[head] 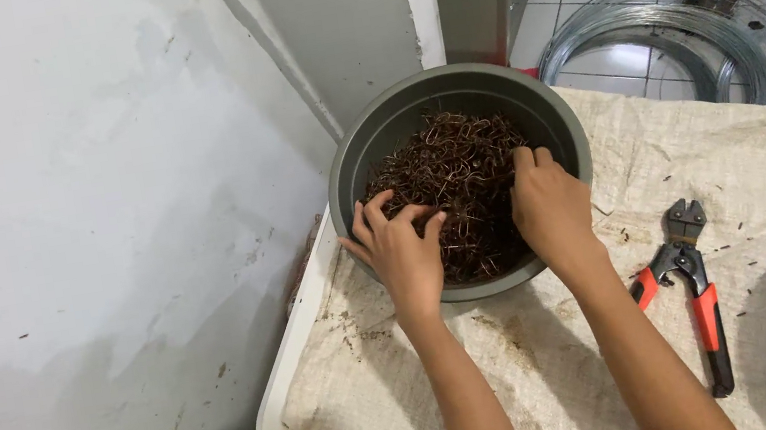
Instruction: Trim small stems using pliers and sort them into a separate bowl
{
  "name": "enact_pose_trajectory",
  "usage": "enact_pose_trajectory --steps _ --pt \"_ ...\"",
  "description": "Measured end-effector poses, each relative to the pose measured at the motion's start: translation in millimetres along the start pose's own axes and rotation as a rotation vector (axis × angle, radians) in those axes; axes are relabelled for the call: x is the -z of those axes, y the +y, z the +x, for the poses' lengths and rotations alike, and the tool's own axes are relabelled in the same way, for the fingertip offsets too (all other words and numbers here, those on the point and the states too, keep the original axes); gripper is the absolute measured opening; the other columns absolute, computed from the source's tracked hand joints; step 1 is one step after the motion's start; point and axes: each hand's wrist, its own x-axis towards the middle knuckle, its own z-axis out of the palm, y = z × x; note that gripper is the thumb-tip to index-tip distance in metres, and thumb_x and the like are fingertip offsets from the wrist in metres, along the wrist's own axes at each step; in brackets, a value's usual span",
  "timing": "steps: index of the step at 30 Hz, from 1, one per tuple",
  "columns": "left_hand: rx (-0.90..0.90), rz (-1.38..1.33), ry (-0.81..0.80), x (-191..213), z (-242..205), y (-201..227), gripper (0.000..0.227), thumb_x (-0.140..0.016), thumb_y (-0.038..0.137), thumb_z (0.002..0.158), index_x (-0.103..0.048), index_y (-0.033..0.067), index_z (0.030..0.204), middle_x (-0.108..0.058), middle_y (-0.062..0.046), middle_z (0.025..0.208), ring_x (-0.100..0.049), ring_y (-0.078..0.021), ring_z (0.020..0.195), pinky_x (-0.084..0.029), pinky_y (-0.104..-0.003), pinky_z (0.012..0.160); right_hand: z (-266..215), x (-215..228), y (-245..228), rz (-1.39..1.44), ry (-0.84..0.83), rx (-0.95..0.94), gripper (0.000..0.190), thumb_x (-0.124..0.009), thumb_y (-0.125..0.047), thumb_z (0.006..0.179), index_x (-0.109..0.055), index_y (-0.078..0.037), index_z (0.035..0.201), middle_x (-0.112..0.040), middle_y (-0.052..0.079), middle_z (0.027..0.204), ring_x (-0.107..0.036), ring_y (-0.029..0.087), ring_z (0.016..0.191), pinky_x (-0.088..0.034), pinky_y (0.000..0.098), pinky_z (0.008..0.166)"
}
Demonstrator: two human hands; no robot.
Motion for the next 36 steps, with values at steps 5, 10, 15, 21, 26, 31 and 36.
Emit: enact_pose_trajectory --steps 5,10,15,21,26,31,36 --pt "0.007 0.013 0.013 -3.0 1.9 -4.1 0.019 -0.078 0.03 0.088 -0.077 0.013 0.095 -0.048 -0.009 0.136 -0.024 -0.0415 0.146 0.007 -0.073 0.115 -2.2 21.5 -6.8 0.048 -0.074 0.022 0.037 -0.067 -0.011 0.092 -0.063 -0.007 0.128 -0.064 0.02 0.114 -0.074 0.036 0.077 -0.061 0.0506 0.068" --pt "0.008 0.014 0.017 -1.1 0.0 -2.4 0.022 -0.076 0.031 0.089 -0.076 0.0112 0.098 -0.047 -0.011 0.136 -0.023 -0.0427 0.145 0.006 -0.073 0.115 10.0 7.3 -0.7 0.051 -0.106 0.013 0.035 -0.067 -0.018 0.094 -0.068 -0.018 0.129 -0.068 0.018 0.113 -0.075 0.037 0.078 -0.06 0.0506 0.068" --pt "0.025 0.007 0.001 -0.2 -0.2 1.2 0.027 -0.072 0.035 0.093 -0.074 0.0112 0.106 -0.046 -0.01 0.137 -0.022 -0.0414 0.146 0.008 -0.072 0.115 16.1 13.3 0.8 0.14 -0.136 0.071 0.035 -0.069 -0.015 0.092 -0.069 -0.01 0.127 -0.068 0.019 0.117 -0.074 0.042 0.082 -0.06 0.0526 0.069" --pt "0.002 -0.023 0.021 2.1 -2.6 3.5 0.032 -0.068 0.034 0.096 -0.072 0.0063 0.112 -0.045 -0.015 0.138 -0.021 -0.0439 0.145 0.008 -0.072 0.115 15.0 10.1 4.7 0.218 -0.14 0.134 0.032 -0.065 -0.01 0.093 -0.07 -0.008 0.125 -0.07 0.019 0.111 -0.074 0.042 0.083 -0.06 0.0547 0.069" --pt "-0.009 -0.02 0.008 -2.1 -1.1 5.0 0.03 -0.066 0.037 0.096 -0.073 0.0098 0.109 -0.046 -0.012 0.137 -0.022 -0.0421 0.145 0.007 -0.074 0.114 6.7 29.9 1.2 0.398 -0.087 0.099 0.024 -0.065 -0.013 0.094 -0.072 -0.001 0.113 -0.069 0.02 0.101 -0.072 0.042 0.087 -0.058 0.0537 0.073" --pt "-0.048 -0.051 0.018 -5.6 -3.5 6.5 0.028 -0.066 0.034 0.097 -0.073 0.0094 0.108 -0.047 -0.012 0.135 -0.022 -0.0428 0.144 0.007 -0.074 0.113 3.9 17.8 7.4 0.432 0.02 0.064 0.021 -0.065 -0.018 0.094 -0.07 -0.001 0.106 -0.066 0.019 0.095 -0.069 0.045 0.088 -0.055 0.0557 0.073" --pt "-0.068 -0.059 0.003 -8.1 -1.0 5.7 0.026 -0.066 0.033 0.097 -0.074 0.0096 0.106 -0.047 -0.012 0.133 -0.023 -0.044 0.144 0.003 -0.077 0.112 5.8 2.0 15.5 0.514 0.185 0.082 0.014 -0.065 -0.017 0.095 -0.066 -0.005 0.102 -0.062 0.015 0.089 -0.067 0.043 0.083 -0.054 0.0524 0.068"
